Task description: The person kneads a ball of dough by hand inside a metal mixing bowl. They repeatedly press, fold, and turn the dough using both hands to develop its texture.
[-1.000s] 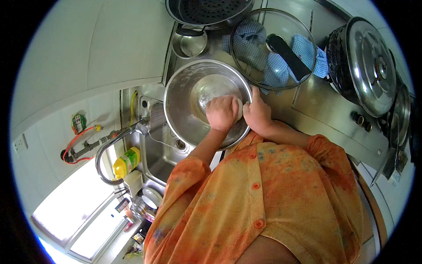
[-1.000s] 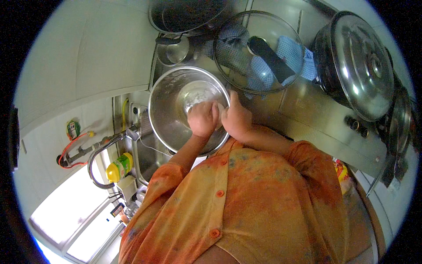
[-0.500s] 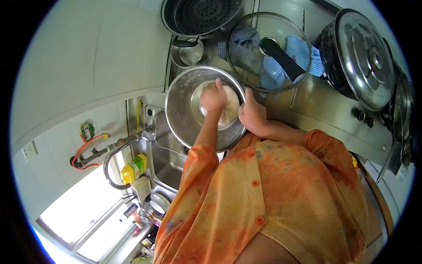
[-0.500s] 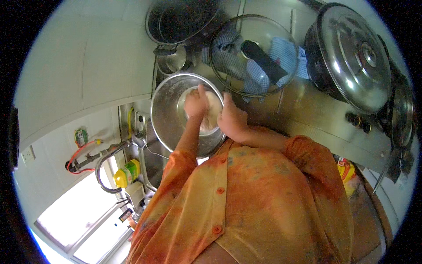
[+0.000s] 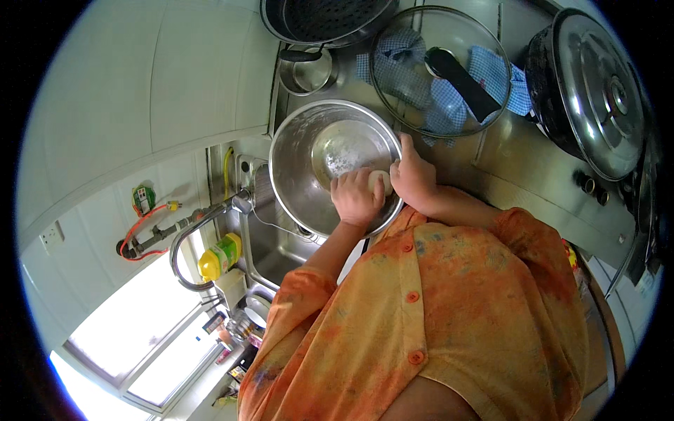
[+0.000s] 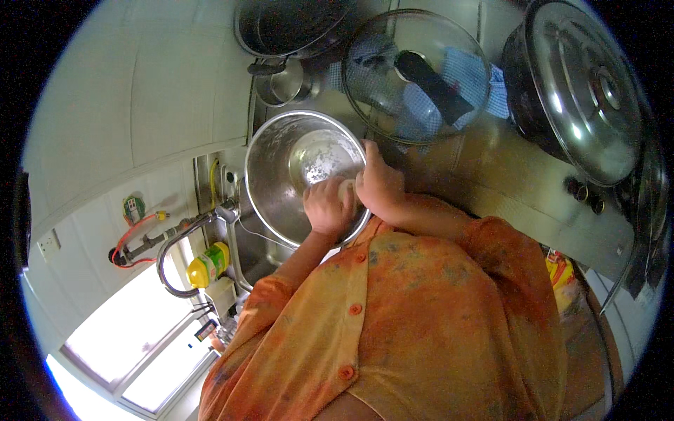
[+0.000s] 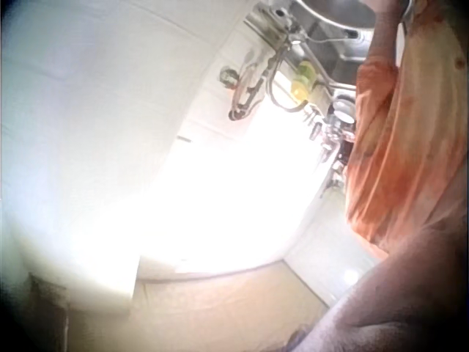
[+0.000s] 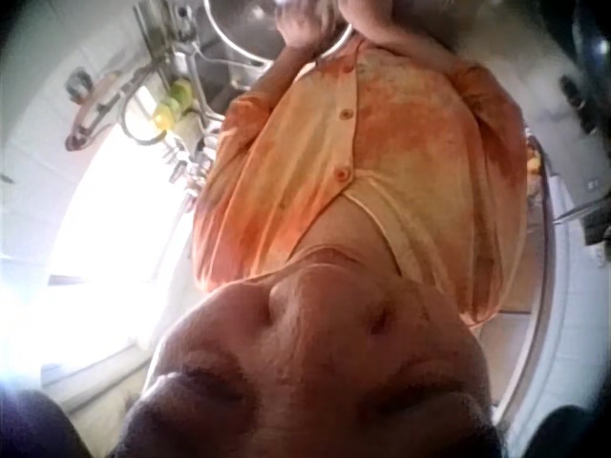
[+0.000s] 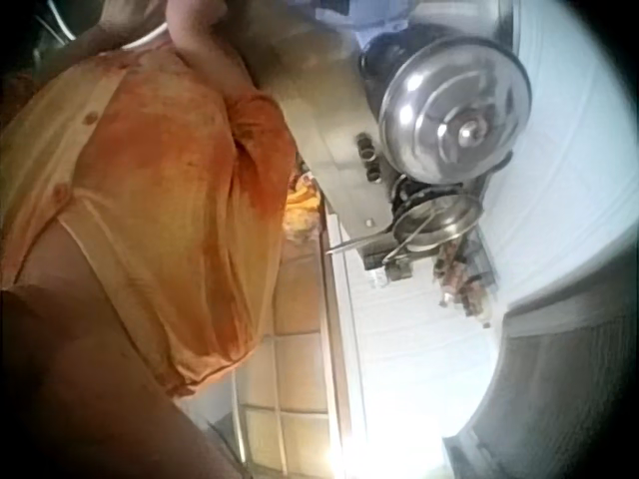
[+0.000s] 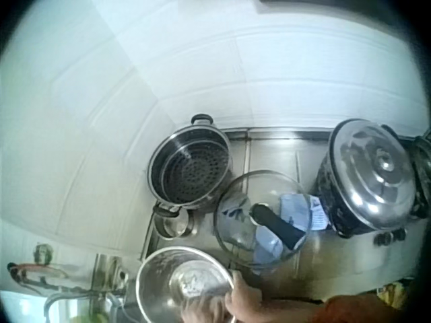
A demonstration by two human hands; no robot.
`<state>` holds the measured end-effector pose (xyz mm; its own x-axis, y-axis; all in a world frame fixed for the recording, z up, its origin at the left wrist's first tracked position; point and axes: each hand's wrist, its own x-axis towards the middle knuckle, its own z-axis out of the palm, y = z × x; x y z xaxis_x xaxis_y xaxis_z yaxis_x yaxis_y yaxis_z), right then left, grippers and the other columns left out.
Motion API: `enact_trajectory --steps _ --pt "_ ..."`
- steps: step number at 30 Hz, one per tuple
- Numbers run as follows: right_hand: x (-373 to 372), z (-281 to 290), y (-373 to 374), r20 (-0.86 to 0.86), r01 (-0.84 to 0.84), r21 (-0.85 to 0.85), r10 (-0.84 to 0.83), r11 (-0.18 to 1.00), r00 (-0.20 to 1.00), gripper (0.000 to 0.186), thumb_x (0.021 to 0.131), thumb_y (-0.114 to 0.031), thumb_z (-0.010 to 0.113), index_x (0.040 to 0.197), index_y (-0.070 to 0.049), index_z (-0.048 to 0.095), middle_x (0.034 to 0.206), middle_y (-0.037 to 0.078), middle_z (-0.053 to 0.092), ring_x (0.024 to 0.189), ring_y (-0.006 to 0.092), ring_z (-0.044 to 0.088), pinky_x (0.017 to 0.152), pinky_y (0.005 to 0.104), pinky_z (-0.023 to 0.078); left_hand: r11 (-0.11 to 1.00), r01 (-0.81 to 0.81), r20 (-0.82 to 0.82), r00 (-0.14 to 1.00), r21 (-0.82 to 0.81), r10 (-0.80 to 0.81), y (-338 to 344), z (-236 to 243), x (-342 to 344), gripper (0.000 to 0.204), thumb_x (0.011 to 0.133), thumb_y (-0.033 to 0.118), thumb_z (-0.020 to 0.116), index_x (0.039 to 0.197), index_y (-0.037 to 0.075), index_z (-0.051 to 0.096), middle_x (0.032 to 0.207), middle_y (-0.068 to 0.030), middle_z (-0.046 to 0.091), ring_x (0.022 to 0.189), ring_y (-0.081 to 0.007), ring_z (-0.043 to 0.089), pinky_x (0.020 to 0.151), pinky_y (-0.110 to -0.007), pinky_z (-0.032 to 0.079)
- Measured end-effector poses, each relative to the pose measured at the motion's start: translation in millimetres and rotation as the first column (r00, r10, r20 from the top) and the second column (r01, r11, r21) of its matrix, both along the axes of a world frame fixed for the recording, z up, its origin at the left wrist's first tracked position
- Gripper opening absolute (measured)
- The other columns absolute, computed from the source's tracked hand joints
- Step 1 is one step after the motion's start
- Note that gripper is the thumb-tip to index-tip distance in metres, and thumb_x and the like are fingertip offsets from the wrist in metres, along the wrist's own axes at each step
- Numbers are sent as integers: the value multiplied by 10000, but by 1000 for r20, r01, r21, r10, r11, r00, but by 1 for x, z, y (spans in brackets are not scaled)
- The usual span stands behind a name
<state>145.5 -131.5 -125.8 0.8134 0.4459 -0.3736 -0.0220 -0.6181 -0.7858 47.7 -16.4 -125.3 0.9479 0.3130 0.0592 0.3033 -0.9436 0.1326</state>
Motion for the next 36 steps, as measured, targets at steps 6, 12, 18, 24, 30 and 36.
enact_trajectory --steps 6,12,18,24,30,36 --pt "-3 -8 2 90 26 27 -29 999 996 511 828 -96 528 1316 -100 375 931 240 642 793 462 624 701 560 483 992 98 142 986 -83 -85 22 -31 13 193 876 254 540 878 119 678 915 -82 671 825 -303 622 755 -436 469" --pt "-3 -3 3 80 7 32 -9 999 997 535 830 -98 540 1332 -67 355 933 249 641 807 460 629 723 552 485 974 -226 135 966 22 221 47 -60 47 295 914 242 503 743 52 649 845 -142 648 793 -352 599 702 -484 465" --pt "-1 1 7 72 8 29 -10 1000 997 544 835 -96 536 1342 -47 344 964 254 639 822 453 636 738 542 490 849 -528 124 842 -5 524 72 -69 86 457 980 350 430 796 22 690 801 -194 666 793 -401 629 732 -502 486" --pt "-4 1 5 80 0 35 -2 999 997 534 831 -98 537 1331 -56 354 985 246 640 838 453 633 743 546 492 954 -137 -180 979 -266 91 63 -44 40 389 970 348 471 902 21 670 810 -195 650 824 -412 617 726 -502 468" --pt "-3 3 3 23 -17 -25 17 1000 1000 510 837 -123 560 1313 -85 380 1042 233 647 861 449 644 756 557 493 965 133 -225 957 -228 -185 17 17 -11 380 889 402 565 1074 76 628 1066 -145 605 1071 -357 544 936 -492 423" --pt "-6 -6 1 30 -18 11 17 1000 999 505 840 -136 555 1315 -111 382 1006 240 651 844 463 637 754 564 488 925 342 -53 934 -167 -354 14 -3 -14 416 837 395 619 1172 151 609 1207 -99 586 1119 -305 539 969 -463 411"
